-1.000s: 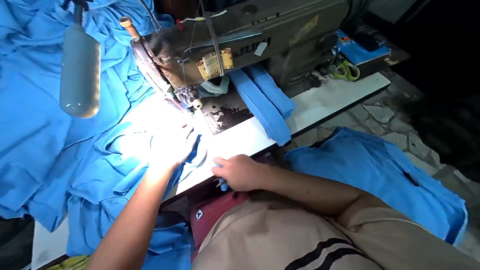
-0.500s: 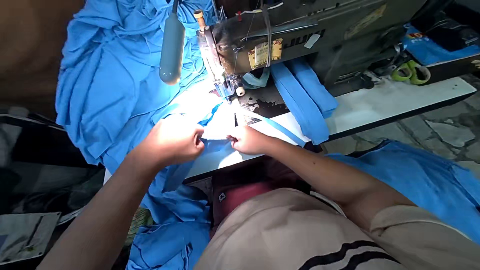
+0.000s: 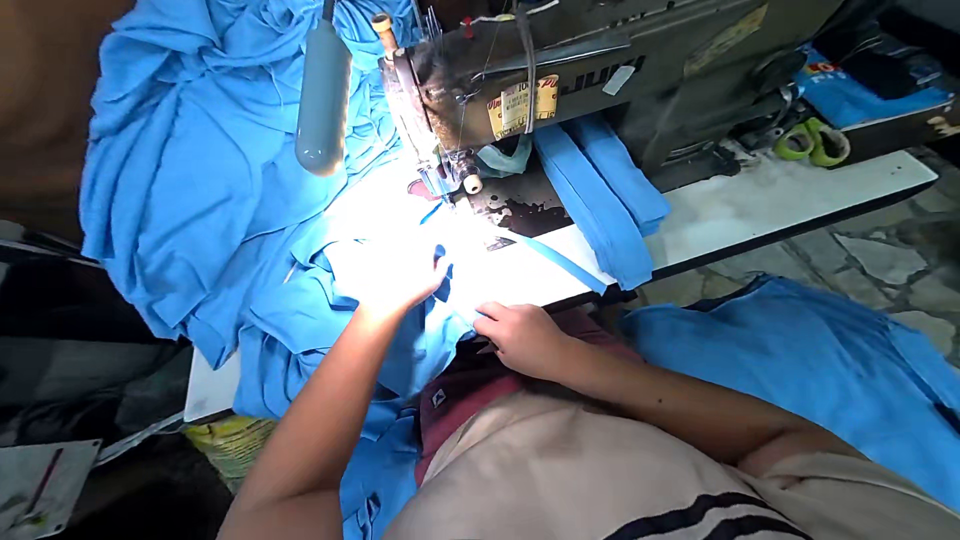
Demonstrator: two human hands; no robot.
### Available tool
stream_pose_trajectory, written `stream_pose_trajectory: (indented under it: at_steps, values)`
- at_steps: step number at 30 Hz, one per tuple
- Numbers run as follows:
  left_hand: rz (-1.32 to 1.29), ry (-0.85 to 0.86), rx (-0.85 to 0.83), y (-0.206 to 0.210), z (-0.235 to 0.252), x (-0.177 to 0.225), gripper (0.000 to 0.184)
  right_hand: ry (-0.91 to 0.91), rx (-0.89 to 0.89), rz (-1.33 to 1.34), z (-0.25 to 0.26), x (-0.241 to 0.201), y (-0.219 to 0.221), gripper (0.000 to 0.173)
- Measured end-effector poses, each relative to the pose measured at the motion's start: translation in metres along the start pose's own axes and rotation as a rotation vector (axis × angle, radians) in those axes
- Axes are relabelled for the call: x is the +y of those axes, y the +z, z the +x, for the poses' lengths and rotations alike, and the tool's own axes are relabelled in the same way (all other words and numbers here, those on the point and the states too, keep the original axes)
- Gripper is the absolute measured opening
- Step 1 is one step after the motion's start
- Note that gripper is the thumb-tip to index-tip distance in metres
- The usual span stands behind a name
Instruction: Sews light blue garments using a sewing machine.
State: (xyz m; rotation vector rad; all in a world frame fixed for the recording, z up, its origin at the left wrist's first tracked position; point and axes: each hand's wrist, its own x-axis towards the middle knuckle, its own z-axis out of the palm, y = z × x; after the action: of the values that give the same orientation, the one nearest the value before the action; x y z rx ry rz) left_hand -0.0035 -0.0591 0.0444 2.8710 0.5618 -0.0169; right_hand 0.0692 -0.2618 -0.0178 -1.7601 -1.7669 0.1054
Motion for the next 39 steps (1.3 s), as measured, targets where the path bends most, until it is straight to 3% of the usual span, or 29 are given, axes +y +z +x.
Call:
stream_pose_trajectory:
  at_steps: [2,6,10,14,19,22,26,31,35,39]
  values:
    - [-0.053,0.071,0.012,0.009,0.001,0.013,0.038,-0.005,-0.011,0.006,0.001,-0.001,0.0,0.012]
    - [-0.071,0.188,0.15,0.045,-0.006,0.007,0.042,0.167,-0.275,0.082,0.006,-0.002,-0.038,0.018]
    - [-0.065,0.164,0.161,0.052,-0.015,0.003,0.047,0.435,-0.052,-0.153,0.011,0.029,-0.071,0.018]
    - [-0.073,0.157,0.166,0.057,-0.015,0.007,0.048,0.64,-0.158,-0.295,0.016,0.042,-0.079,0.018]
    - [-0.318,0.051,0.184,0.047,-0.012,0.008,0.036,0.495,-0.087,0.124,0.012,0.004,-0.077,0.011]
    - [-0.292,0.04,0.255,0.042,0.0,0.004,0.038,0.437,-0.133,0.346,0.007,-0.014,-0.066,0.015]
    - [-0.181,0.177,0.268,0.044,0.011,-0.002,0.044,0.429,-0.183,0.535,0.005,-0.026,-0.06,0.026]
    - [-0.095,0.184,0.244,0.043,0.013,0.003,0.042,0.231,0.001,0.598,-0.005,-0.034,-0.054,0.026]
    - [-0.089,0.168,0.218,0.05,0.016,0.001,0.045,0.021,0.207,0.464,-0.009,-0.03,-0.041,0.02]
    - [-0.035,0.217,0.261,0.053,0.016,0.0,0.046,-0.074,0.26,0.418,-0.01,-0.028,-0.036,0.017]
